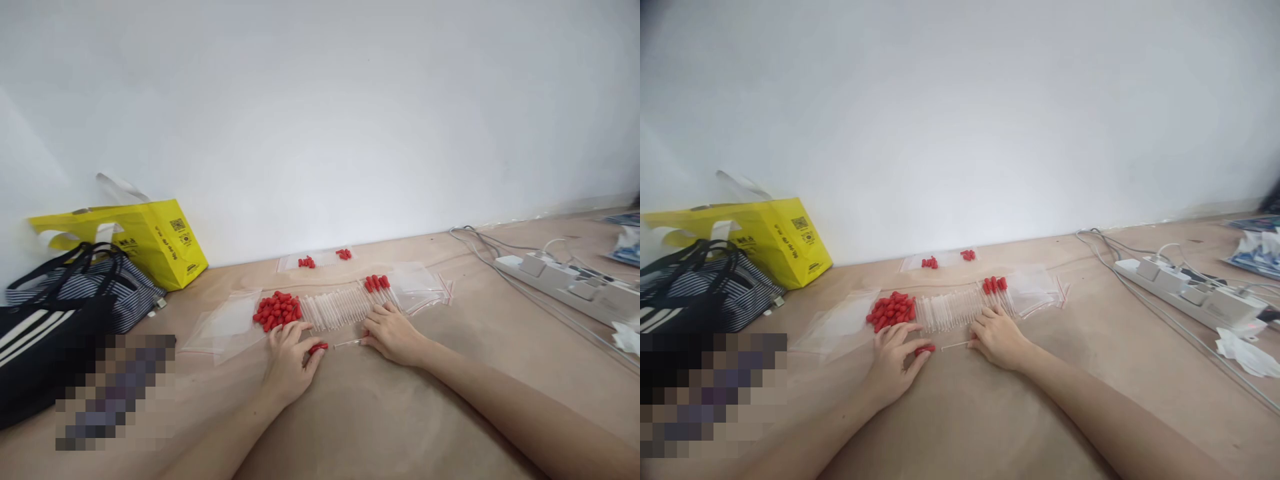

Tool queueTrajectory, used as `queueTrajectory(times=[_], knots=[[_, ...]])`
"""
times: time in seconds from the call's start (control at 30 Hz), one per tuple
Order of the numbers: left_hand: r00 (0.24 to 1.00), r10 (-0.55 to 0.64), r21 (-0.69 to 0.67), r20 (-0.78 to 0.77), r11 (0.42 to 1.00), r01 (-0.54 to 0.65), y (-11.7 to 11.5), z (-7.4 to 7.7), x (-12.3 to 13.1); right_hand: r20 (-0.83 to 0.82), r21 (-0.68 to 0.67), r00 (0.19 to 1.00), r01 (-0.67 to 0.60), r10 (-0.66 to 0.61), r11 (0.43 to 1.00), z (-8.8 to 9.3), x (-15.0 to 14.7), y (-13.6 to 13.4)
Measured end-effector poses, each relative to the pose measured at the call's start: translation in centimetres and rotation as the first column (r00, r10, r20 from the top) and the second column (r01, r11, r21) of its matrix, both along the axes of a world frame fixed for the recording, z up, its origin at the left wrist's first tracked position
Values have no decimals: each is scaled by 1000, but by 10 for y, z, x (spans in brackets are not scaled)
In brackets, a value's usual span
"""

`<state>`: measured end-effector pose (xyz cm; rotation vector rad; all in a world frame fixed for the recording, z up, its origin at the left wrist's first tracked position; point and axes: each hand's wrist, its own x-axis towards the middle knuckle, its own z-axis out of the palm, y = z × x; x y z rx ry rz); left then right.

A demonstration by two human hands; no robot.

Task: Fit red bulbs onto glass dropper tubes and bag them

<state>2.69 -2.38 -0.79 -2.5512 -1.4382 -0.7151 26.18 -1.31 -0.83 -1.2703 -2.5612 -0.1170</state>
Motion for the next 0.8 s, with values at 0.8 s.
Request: queueTrajectory(times=[0.8], knots=[[978,-180,85,109,981,172,1,-4,2,-452,37,892,-14,29,999,-19,-29,-9]])
